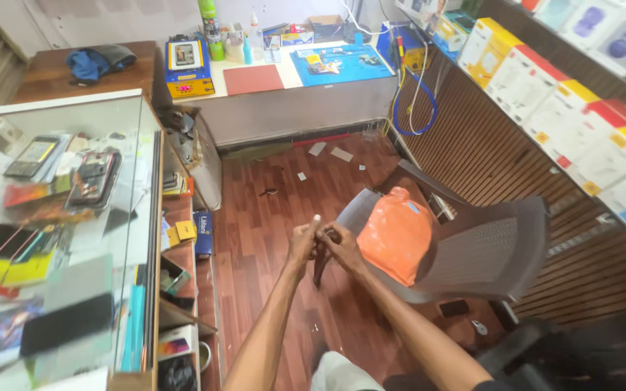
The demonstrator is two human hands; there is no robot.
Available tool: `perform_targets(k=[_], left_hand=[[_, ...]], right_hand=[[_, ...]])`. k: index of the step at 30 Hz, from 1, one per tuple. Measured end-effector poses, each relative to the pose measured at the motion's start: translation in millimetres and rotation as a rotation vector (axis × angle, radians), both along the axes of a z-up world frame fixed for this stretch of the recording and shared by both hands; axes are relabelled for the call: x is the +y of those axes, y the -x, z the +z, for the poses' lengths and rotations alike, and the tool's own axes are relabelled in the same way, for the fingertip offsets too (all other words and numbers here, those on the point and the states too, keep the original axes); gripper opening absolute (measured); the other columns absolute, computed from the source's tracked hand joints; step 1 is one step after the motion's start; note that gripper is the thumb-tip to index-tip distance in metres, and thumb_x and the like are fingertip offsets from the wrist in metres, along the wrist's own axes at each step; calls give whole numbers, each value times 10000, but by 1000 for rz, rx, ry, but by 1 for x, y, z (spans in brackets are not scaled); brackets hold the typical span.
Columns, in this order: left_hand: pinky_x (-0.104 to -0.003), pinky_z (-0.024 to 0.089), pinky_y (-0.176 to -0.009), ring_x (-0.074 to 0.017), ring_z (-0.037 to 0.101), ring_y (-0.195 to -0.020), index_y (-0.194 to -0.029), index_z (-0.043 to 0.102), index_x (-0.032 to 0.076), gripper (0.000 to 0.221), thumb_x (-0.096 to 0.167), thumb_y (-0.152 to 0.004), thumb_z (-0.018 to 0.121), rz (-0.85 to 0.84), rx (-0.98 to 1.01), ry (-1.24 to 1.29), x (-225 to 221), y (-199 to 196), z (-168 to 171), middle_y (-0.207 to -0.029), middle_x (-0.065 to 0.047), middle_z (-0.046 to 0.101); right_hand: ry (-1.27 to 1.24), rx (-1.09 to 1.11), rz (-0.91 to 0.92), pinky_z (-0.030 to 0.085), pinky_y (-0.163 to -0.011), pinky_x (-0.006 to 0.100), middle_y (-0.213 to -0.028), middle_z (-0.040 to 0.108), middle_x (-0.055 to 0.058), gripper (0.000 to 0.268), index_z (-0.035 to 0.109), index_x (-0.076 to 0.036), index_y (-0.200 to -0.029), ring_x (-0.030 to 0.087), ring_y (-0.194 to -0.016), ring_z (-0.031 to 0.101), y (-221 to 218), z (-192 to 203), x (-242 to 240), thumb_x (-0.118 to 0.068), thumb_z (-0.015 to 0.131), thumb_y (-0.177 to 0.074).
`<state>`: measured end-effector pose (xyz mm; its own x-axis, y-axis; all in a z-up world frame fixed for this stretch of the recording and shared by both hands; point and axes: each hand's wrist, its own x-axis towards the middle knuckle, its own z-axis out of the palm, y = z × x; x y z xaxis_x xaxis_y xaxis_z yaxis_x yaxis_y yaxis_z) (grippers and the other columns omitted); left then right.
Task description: The person cleans a workspace and organizes components while performing a mobile phone repair.
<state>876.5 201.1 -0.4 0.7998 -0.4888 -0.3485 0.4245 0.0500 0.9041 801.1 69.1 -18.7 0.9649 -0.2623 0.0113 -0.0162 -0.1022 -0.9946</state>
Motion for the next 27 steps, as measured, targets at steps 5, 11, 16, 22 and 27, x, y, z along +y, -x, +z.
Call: perform_targets(k=[5,11,16,22,27], left_hand=[[-258,276,-359,-103,423,-393,-703,568,98,517,543,-962,613,-66,13,-45,-39,-152,-43,-512,-2,482],[-272,400,-403,-105,526,-445,-731,664,59,502,501,-964,621,-187,-134,-264,-104,-346,-47,-574,-36,595],[-274,500,-456,-107,630,-510,-783,729,61,466,491,-941,642,-256,-204,-419,-147,-486,-61,-655,-33,703],[-287,526,-463,-130,671,-534,-843,729,39,402,437,-903,730,-390,-232,-420,-230,-650,-115,-702,-58,740],[-274,497,-466,-112,656,-550,-984,727,57,353,402,-909,743,-555,-122,-326,-323,-773,-154,-751,-64,751]], right_hand=[[-48,-46,86,458,-479,250,-668,668,7,349,683,-51,-855,82,-549,609,-151,-63,-41,-355,646,-1023],[235,99,-28,448,-472,284,-559,650,31,414,738,-61,-751,75,-507,594,-333,-65,-109,-367,611,-999],[472,186,52,480,-519,329,-613,683,82,400,730,-7,-796,115,-546,629,-458,-41,-156,-348,641,-985],[488,280,90,524,-580,328,-696,720,86,363,722,5,-877,133,-621,689,-596,-42,-226,-340,659,-974],[555,330,27,552,-626,353,-746,747,93,337,728,-8,-946,164,-674,720,-700,-81,-300,-341,680,-927]])
